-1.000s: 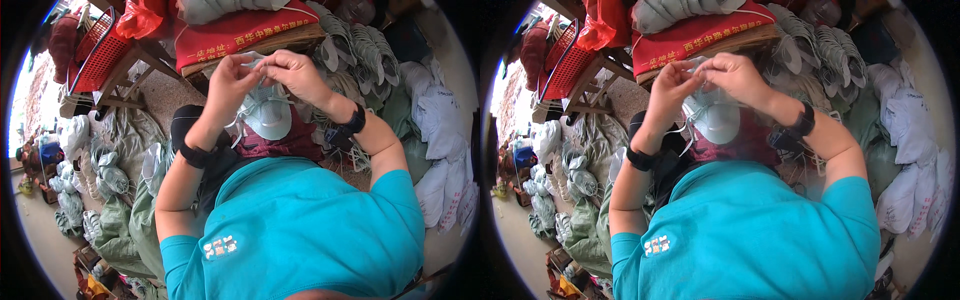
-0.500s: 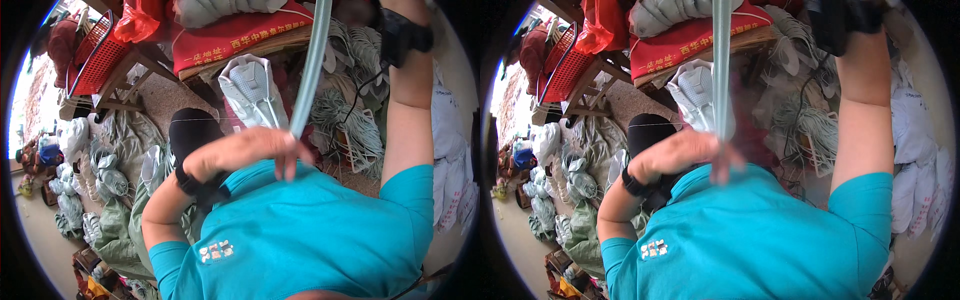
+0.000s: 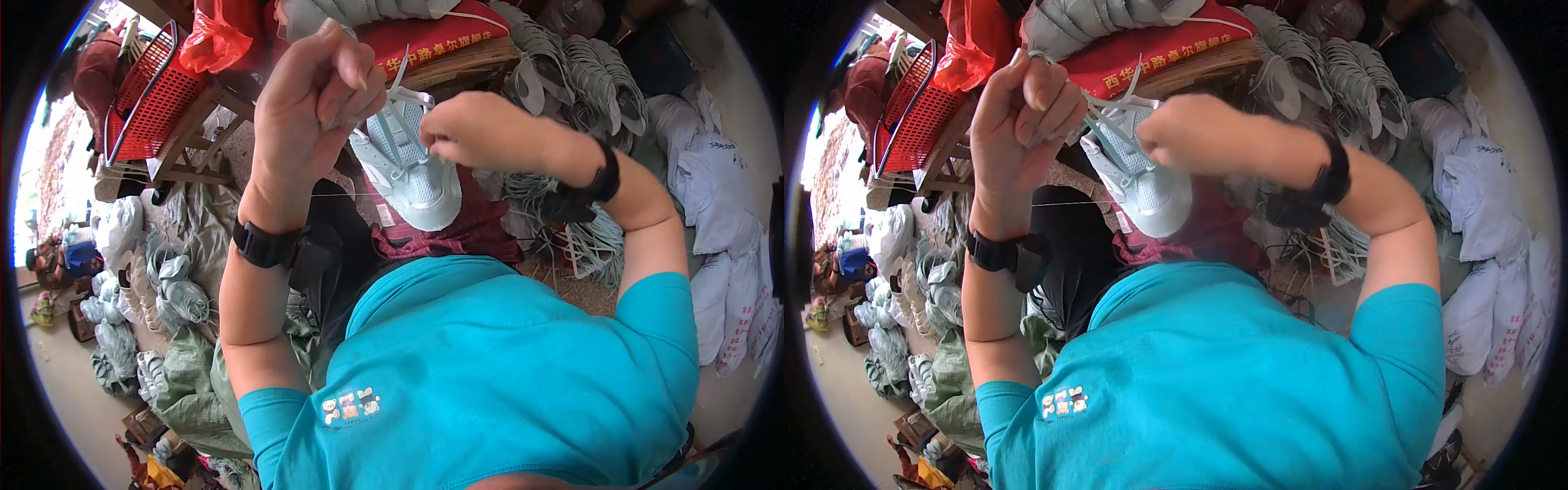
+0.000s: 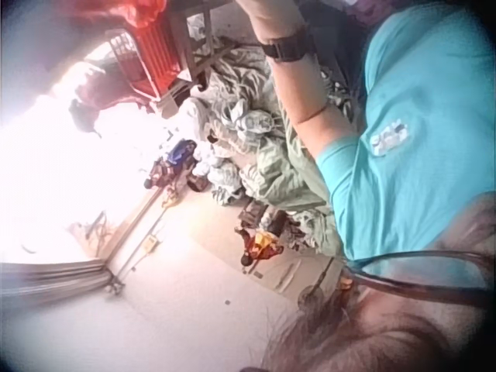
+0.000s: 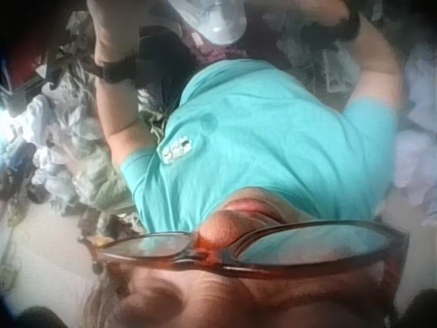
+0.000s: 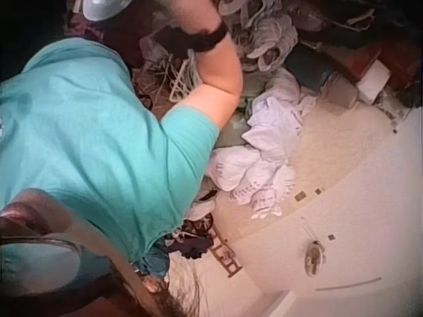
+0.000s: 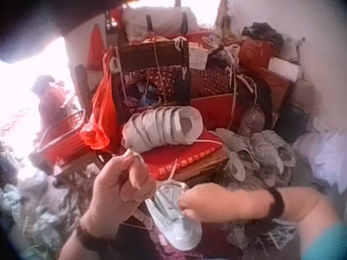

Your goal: The person sits on the floor in a cluttered workshop and laces a light green sneaker. They thread the laces through the eyelets, pull them tight, and tie a knot. The person then picks up a stack of similar shoes from a nearby pile and places them on a red box before continuing to lace another shoe.

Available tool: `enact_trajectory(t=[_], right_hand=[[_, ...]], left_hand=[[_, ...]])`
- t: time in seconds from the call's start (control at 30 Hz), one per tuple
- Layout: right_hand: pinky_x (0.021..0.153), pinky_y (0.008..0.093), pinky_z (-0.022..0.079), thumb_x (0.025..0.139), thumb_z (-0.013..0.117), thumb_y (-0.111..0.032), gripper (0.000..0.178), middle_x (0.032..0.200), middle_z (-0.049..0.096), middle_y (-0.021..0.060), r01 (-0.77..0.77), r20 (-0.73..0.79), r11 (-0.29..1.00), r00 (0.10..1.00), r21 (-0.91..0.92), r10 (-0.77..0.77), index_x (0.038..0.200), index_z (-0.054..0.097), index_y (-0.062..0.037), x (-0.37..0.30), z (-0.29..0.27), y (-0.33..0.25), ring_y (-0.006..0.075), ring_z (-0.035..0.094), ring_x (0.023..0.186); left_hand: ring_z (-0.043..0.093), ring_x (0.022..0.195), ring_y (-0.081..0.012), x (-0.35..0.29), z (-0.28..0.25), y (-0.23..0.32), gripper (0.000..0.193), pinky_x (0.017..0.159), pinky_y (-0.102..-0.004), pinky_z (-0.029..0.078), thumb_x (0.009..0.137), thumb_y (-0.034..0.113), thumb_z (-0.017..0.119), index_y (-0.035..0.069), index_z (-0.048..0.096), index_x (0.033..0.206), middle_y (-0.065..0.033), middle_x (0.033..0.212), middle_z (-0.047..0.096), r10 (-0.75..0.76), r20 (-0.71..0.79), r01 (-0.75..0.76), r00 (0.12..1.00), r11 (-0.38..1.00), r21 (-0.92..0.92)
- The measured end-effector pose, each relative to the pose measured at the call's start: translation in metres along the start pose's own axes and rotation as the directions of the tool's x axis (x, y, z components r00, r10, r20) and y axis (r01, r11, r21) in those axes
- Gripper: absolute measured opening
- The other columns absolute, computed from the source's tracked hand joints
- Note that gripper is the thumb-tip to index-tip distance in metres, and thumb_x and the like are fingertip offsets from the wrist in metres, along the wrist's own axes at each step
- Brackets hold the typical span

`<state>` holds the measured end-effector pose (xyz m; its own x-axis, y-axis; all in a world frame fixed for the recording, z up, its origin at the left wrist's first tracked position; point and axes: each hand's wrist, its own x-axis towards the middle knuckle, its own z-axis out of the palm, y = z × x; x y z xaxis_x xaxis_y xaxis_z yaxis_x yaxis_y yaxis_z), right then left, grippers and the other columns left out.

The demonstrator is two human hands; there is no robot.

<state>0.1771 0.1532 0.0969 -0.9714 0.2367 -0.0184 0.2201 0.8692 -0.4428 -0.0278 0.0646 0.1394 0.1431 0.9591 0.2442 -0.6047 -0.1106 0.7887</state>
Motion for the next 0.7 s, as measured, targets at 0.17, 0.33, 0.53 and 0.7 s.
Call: enact_trajectory(t=[0.17, 0.33, 0.53, 0.7], right_hand=[[0.067, 0.0394, 0.052, 0.077, 0.068, -0.009, 0.018, 0.091, 0.059, 0.0097, 0.033, -0.225, 0.995, 0.973, -0.093, -0.054, 0.093, 0.058, -0.0057, -0.007, 0.058, 0.007, 0.0301, 0.063, 0.082], [0.064, 0.0367, 0.051, 0.074, 0.066, 0.000, 0.022, 0.089, 0.056, 0.0093, 0.189, -0.426, 0.979, 0.882, -0.072, -0.201, 0.092, 0.053, -0.0045, -0.014, 0.081, 0.017, 0.0289, 0.061, 0.075], [0.061, 0.0343, 0.050, 0.074, 0.064, 0.001, 0.020, 0.087, 0.055, 0.0094, -0.041, -0.595, 0.955, 0.774, 0.292, 0.215, 0.090, 0.053, -0.0057, -0.039, 0.111, 0.017, 0.0256, 0.059, 0.071], [0.067, 0.0353, 0.050, 0.076, 0.064, -0.001, 0.019, 0.088, 0.055, 0.0092, -0.032, -0.566, 0.905, 0.771, 0.423, 0.292, 0.091, 0.053, -0.0057, -0.045, 0.122, 0.013, 0.0262, 0.059, 0.073]], left_hand=[[0.030, 0.051, -0.0114, 0.000, -0.016, -0.011, 0.043, 0.055, -0.0267, 0.028, 0.103, 0.027, 0.036, 0.006, 0.059, 0.073, 0.0038, 0.049, 0.031, -0.024, -0.020, 0.024, 1.000, 1.000, 0.018], [0.027, 0.049, -0.0075, -0.007, -0.021, -0.022, 0.041, 0.053, -0.0251, 0.027, 0.104, 0.025, 0.035, 0.007, 0.056, 0.074, 0.0055, 0.051, 0.034, -0.011, -0.105, 0.017, 0.994, 0.998, 0.056], [0.031, 0.054, -0.0118, -0.038, -0.035, -0.015, 0.040, 0.056, -0.0287, 0.029, 0.102, 0.025, 0.036, 0.007, 0.052, 0.071, 0.0022, 0.053, 0.032, 0.032, -0.230, -0.039, 0.973, 0.999, -0.029], [0.036, 0.051, -0.0137, -0.074, -0.020, 0.036, 0.031, 0.052, -0.0271, 0.028, 0.100, 0.019, 0.037, 0.006, 0.051, 0.076, -0.0013, 0.064, 0.045, 0.259, -0.284, -0.301, 0.923, 0.947, -0.115]])
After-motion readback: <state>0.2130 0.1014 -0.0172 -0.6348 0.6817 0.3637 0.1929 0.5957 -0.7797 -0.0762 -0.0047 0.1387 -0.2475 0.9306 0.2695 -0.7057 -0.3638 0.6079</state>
